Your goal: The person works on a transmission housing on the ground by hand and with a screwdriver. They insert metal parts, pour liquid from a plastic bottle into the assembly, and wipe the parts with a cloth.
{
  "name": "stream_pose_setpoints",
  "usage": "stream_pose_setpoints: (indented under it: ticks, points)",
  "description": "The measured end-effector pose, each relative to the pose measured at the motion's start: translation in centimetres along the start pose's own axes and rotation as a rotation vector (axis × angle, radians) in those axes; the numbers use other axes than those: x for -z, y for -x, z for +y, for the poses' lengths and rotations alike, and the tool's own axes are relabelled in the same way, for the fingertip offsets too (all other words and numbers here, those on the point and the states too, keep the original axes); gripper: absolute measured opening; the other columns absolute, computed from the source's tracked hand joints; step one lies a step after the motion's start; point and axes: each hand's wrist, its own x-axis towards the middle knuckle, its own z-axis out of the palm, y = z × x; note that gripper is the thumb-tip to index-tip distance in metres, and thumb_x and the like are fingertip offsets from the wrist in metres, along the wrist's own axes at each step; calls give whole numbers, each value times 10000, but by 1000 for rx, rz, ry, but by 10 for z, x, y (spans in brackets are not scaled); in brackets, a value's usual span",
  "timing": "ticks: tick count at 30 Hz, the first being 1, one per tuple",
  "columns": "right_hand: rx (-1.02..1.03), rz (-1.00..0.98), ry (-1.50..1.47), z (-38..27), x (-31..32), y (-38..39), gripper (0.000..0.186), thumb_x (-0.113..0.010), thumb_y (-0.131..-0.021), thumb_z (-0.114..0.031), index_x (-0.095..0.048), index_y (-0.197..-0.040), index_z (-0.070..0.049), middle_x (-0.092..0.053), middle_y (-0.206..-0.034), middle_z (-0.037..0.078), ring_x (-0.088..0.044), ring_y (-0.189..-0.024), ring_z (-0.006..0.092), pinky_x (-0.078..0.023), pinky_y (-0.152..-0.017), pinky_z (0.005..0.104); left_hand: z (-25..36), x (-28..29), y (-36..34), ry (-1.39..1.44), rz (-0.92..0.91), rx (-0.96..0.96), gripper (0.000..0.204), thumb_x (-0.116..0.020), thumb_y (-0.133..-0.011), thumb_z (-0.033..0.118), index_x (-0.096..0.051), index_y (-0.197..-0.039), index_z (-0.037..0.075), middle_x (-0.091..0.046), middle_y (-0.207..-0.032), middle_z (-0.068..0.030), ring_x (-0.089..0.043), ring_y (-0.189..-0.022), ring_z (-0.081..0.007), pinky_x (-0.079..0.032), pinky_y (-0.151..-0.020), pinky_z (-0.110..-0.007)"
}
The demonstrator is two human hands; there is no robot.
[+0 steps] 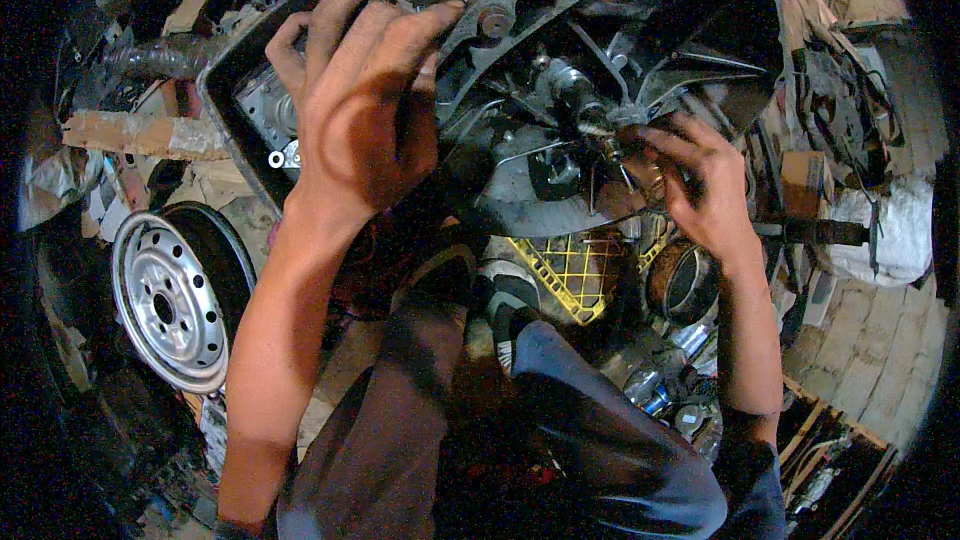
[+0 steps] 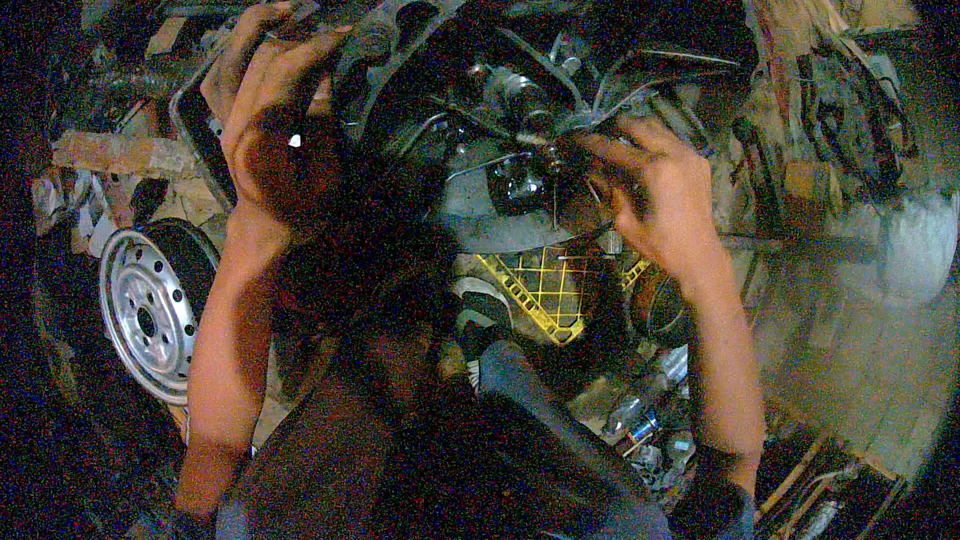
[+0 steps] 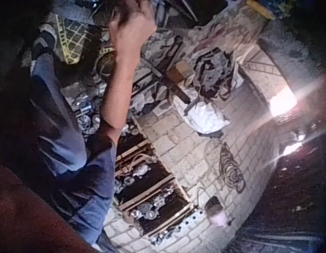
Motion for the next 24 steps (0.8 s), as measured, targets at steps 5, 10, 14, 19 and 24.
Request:
stream_pose_setpoints:
  ticks: [5, 10, 14, 19, 24]
  points:
    - [-71, 17, 50, 14, -1, 18, 444, -656, -708, -71, -695, -1150, -109, -630, -1198, 212, -611, -1084, 400, -506, -947, 430, 1, 1, -1, -21, -16, 14, 398, -640, -728, 22, -662, -1101, 160, -627, -936, -58, -520, -1212, -279, -302, -943, -469]
    - [-166, 125, -55, 14, -16, 37, 422, -648, -708, -45, -704, -1124, -83, -613, -1225, 251, -596, -1111, 434, -483, -985, 439, -1, -2, 2, -1, -27, 20, 414, -639, -726, 23, -661, -1115, 161, -628, -950, -62, -516, -1217, -285, -302, -948, -471]
    - [-206, 102, -123, 10, -26, 46, 379, -641, -722, -26, -701, -1095, -54, -603, -1245, 263, -593, -1124, 442, -476, -994, 442, -2, -2, 2, -33, 18, -10, 408, -630, -724, 14, -666, -1106, 152, -628, -947, -66, -524, -1211, -290, -299, -954, -467]
    - [-327, 79, -238, 21, -70, 79, 360, -639, -724, -19, -681, -1082, -16, -614, -1184, 282, -601, -1071, 457, -483, -960, 456, -1, -4, 0, -7, 38, -26, 402, -617, -727, 10, -670, -1103, 140, -629, -931, -71, -540, -1194, -295, -297, -960, -453]
    - [-361, 176, -287, 5, -83, 85, 370, -595, -763, 38, -662, -1123, -13, -635, -1147, 256, -614, -1051, 435, -488, -949, 413, 1, -2, -2, -48, 40, -28, 363, -604, -741, 21, -676, -1084, 116, -628, -918, -78, -546, -1185, -294, -301, -959, -421]
